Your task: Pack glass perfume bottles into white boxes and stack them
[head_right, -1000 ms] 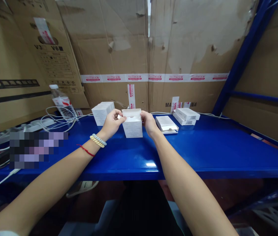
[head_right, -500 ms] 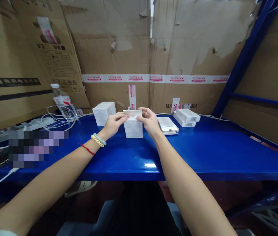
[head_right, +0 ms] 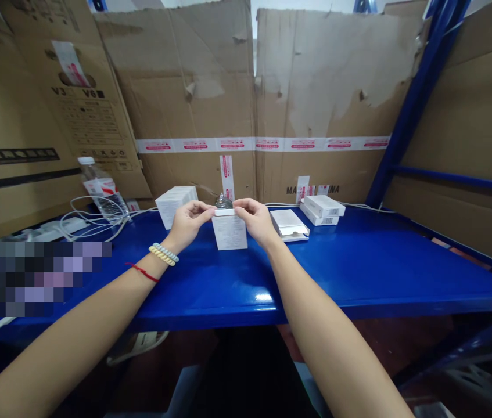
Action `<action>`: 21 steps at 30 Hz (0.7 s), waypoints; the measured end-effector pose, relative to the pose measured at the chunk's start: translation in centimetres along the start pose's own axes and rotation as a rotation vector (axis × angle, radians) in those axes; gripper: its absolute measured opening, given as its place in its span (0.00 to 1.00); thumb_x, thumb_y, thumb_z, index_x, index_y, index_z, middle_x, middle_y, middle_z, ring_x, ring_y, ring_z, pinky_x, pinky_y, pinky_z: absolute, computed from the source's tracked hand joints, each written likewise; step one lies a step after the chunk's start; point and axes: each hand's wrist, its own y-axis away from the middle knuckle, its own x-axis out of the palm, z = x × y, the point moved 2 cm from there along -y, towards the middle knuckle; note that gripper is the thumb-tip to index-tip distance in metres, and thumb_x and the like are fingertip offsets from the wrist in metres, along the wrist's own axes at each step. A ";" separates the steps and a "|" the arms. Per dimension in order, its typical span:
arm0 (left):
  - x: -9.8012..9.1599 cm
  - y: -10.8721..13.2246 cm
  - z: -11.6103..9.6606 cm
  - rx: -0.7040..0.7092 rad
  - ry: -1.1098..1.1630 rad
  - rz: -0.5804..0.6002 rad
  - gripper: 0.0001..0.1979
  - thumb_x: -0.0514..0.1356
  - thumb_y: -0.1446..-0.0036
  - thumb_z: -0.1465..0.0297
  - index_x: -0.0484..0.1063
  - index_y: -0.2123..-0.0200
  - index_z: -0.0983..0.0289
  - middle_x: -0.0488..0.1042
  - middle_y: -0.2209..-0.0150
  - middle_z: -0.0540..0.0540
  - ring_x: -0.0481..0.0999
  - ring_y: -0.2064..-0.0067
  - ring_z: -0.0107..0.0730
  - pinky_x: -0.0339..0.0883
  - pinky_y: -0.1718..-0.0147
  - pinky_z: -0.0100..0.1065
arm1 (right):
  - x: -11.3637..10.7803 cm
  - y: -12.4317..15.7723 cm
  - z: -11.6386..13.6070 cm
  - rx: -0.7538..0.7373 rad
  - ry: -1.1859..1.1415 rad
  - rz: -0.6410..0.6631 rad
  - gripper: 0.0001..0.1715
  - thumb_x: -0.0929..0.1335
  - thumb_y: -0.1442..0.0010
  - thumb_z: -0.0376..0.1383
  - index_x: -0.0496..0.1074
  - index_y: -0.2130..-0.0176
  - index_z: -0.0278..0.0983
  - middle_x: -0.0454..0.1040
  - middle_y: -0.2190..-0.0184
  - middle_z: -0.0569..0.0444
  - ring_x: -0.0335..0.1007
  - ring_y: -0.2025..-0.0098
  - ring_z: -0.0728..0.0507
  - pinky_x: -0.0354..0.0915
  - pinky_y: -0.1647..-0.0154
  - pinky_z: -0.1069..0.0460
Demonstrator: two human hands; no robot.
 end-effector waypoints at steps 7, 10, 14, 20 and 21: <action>0.0 0.0 -0.1 0.072 -0.136 0.108 0.12 0.64 0.50 0.62 0.76 0.66 0.65 0.78 0.63 0.56 0.76 0.63 0.33 0.71 0.63 0.35 | -0.2 -0.2 0.0 -0.087 0.194 0.039 0.10 0.69 0.52 0.42 0.74 0.71 0.39 0.74 0.72 0.56 0.66 0.68 0.47 0.61 0.64 0.50; -0.1 0.1 -0.1 0.075 -0.164 0.108 0.12 0.64 0.49 0.62 0.77 0.65 0.64 0.78 0.62 0.56 0.76 0.61 0.33 0.70 0.61 0.35 | -0.1 -0.3 -0.1 -0.087 0.225 0.042 0.10 0.68 0.53 0.42 0.72 0.71 0.38 0.74 0.71 0.55 0.66 0.69 0.47 0.61 0.65 0.50; 0.0 0.1 0.0 0.048 -0.163 0.092 0.13 0.64 0.49 0.61 0.77 0.64 0.64 0.79 0.63 0.56 0.76 0.63 0.33 0.71 0.61 0.36 | -0.1 -0.3 -0.3 -0.078 0.209 0.069 0.11 0.69 0.56 0.41 0.71 0.71 0.37 0.75 0.68 0.55 0.66 0.69 0.48 0.62 0.65 0.51; 0.1 0.1 -0.5 0.054 -0.128 0.126 0.11 0.62 0.50 0.63 0.77 0.67 0.64 0.78 0.63 0.55 0.76 0.63 0.33 0.72 0.65 0.34 | 0.0 -0.1 0.0 -0.056 0.181 0.076 0.10 0.69 0.56 0.40 0.70 0.71 0.37 0.73 0.69 0.56 0.65 0.69 0.48 0.61 0.65 0.51; 0.1 0.0 -0.5 0.043 -0.113 0.129 0.11 0.61 0.50 0.63 0.76 0.67 0.64 0.78 0.63 0.55 0.76 0.63 0.33 0.72 0.67 0.34 | 0.0 0.0 0.1 -0.046 0.173 0.075 0.11 0.70 0.57 0.40 0.70 0.71 0.37 0.73 0.70 0.56 0.65 0.69 0.48 0.60 0.65 0.51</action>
